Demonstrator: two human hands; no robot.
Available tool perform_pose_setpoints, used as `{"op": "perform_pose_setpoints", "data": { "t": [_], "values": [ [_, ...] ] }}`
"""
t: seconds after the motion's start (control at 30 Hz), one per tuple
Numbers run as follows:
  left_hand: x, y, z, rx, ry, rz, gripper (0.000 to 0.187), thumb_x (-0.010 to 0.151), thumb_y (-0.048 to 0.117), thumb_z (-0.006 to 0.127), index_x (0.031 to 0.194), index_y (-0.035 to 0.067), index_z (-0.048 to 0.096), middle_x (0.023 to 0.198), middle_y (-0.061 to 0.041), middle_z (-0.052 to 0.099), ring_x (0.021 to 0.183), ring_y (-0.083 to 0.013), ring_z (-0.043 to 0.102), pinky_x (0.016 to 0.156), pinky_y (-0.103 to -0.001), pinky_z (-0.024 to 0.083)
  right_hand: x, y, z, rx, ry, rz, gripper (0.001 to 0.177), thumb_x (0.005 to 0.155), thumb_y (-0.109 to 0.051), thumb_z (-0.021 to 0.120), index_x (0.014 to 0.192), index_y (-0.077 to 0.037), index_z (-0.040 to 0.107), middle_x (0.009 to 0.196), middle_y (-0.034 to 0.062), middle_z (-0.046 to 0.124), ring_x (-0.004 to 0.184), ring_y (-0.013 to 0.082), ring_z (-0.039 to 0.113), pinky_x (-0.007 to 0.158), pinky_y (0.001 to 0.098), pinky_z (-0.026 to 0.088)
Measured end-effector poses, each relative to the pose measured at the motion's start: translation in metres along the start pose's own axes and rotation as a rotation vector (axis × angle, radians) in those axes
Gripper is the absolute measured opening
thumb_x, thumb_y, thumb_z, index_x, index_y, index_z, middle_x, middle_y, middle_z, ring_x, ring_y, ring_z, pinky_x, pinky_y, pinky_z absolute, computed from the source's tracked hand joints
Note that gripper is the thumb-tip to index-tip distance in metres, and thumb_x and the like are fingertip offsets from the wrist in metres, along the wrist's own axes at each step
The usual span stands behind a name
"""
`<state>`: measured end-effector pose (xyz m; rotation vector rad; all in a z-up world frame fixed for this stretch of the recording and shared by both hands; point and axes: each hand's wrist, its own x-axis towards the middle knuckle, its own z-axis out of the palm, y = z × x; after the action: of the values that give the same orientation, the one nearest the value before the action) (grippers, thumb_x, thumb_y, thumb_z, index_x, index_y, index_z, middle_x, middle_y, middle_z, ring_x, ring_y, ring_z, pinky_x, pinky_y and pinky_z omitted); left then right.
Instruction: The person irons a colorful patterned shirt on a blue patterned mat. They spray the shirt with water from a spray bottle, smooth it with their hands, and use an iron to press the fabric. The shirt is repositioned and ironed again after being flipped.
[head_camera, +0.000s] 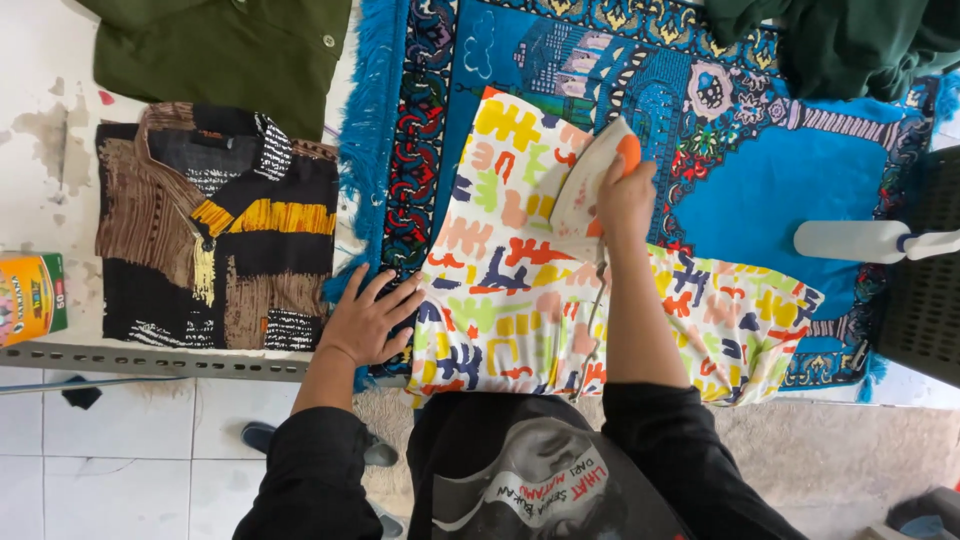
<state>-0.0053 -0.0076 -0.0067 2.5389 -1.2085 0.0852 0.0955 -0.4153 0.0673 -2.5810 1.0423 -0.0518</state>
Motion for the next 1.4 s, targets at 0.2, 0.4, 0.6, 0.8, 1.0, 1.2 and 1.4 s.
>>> {"op": "perform_pose_setpoints", "data": {
  "t": [0.2, 0.4, 0.6, 0.8, 1.0, 1.2, 1.4],
  "values": [
    [0.0, -0.002, -0.001, -0.007, 0.025, 0.009, 0.06, 0.099, 0.05, 0.028, 0.156, 0.036, 0.038, 0.162, 0.008, 0.037, 0.141, -0.0267, 0.036, 0.126, -0.061, 0.016, -0.024, 0.043, 0.035, -0.025, -0.218, 0.069, 0.051, 0.105, -0.059, 0.04, 0.114, -0.009, 0.044, 0.097, 0.0317, 0.069, 0.098, 0.0513, 0.07, 0.083, 0.0587, 0.057],
    [0.001, -0.003, 0.001, -0.019, 0.02, -0.004, 0.059, 0.099, 0.047, 0.027, 0.155, 0.035, 0.041, 0.16, 0.008, 0.039, 0.141, -0.0261, 0.036, 0.126, -0.06, 0.016, -0.066, 0.025, 0.021, -0.081, -0.245, 0.037, 0.046, 0.104, -0.059, 0.042, 0.106, -0.013, 0.046, 0.085, 0.0272, 0.07, 0.091, 0.0495, 0.071, 0.082, 0.0589, 0.057],
    [0.001, -0.001, 0.004, -0.032, 0.044, 0.002, 0.059, 0.1, 0.046, 0.026, 0.157, 0.035, 0.039, 0.161, 0.006, 0.038, 0.141, -0.0274, 0.036, 0.125, -0.061, 0.017, 0.07, 0.031, 0.026, 0.09, 0.027, -0.013, 0.047, 0.106, -0.05, 0.048, 0.108, -0.003, 0.051, 0.096, 0.0341, 0.069, 0.098, 0.0542, 0.068, 0.083, 0.0604, 0.056],
    [-0.001, -0.003, 0.003, -0.022, 0.055, 0.011, 0.06, 0.1, 0.046, 0.026, 0.157, 0.034, 0.038, 0.163, 0.007, 0.037, 0.141, -0.0271, 0.036, 0.125, -0.061, 0.017, -0.015, -0.007, -0.01, 0.305, -0.451, -0.084, 0.028, 0.105, -0.035, 0.052, 0.111, -0.007, 0.055, 0.063, 0.0118, 0.066, 0.044, 0.0282, 0.068, 0.04, 0.037, 0.056],
    [-0.002, -0.002, 0.008, -0.042, 0.067, 0.007, 0.059, 0.101, 0.046, 0.026, 0.157, 0.033, 0.04, 0.162, 0.006, 0.038, 0.142, -0.0279, 0.036, 0.125, -0.061, 0.018, -0.101, -0.031, -0.017, -0.229, -0.771, -0.41, 0.054, 0.096, -0.067, 0.053, 0.126, -0.022, 0.058, 0.097, 0.0254, 0.069, 0.111, 0.0485, 0.065, 0.095, 0.06, 0.053],
    [0.004, -0.006, -0.015, -0.055, -0.131, 0.048, 0.057, 0.099, 0.047, 0.042, 0.15, 0.022, 0.051, 0.162, 0.0, 0.042, 0.135, -0.0334, 0.047, 0.12, -0.064, 0.025, 0.023, -0.116, 0.003, -0.029, -0.488, -0.346, 0.048, 0.108, -0.048, 0.043, 0.13, -0.008, 0.056, 0.106, 0.0141, 0.068, 0.051, 0.0199, 0.07, 0.037, 0.0252, 0.052],
    [0.003, -0.004, -0.017, -0.019, -0.161, 0.049, 0.058, 0.099, 0.048, 0.041, 0.151, 0.024, 0.05, 0.162, 0.001, 0.041, 0.137, -0.033, 0.046, 0.121, -0.063, 0.024, -0.009, -0.12, -0.01, 0.007, -0.671, -0.19, 0.067, 0.096, -0.06, 0.045, 0.145, -0.013, 0.048, 0.108, 0.013, 0.072, 0.055, 0.0233, 0.068, 0.054, 0.0379, 0.053]
  ]
}}
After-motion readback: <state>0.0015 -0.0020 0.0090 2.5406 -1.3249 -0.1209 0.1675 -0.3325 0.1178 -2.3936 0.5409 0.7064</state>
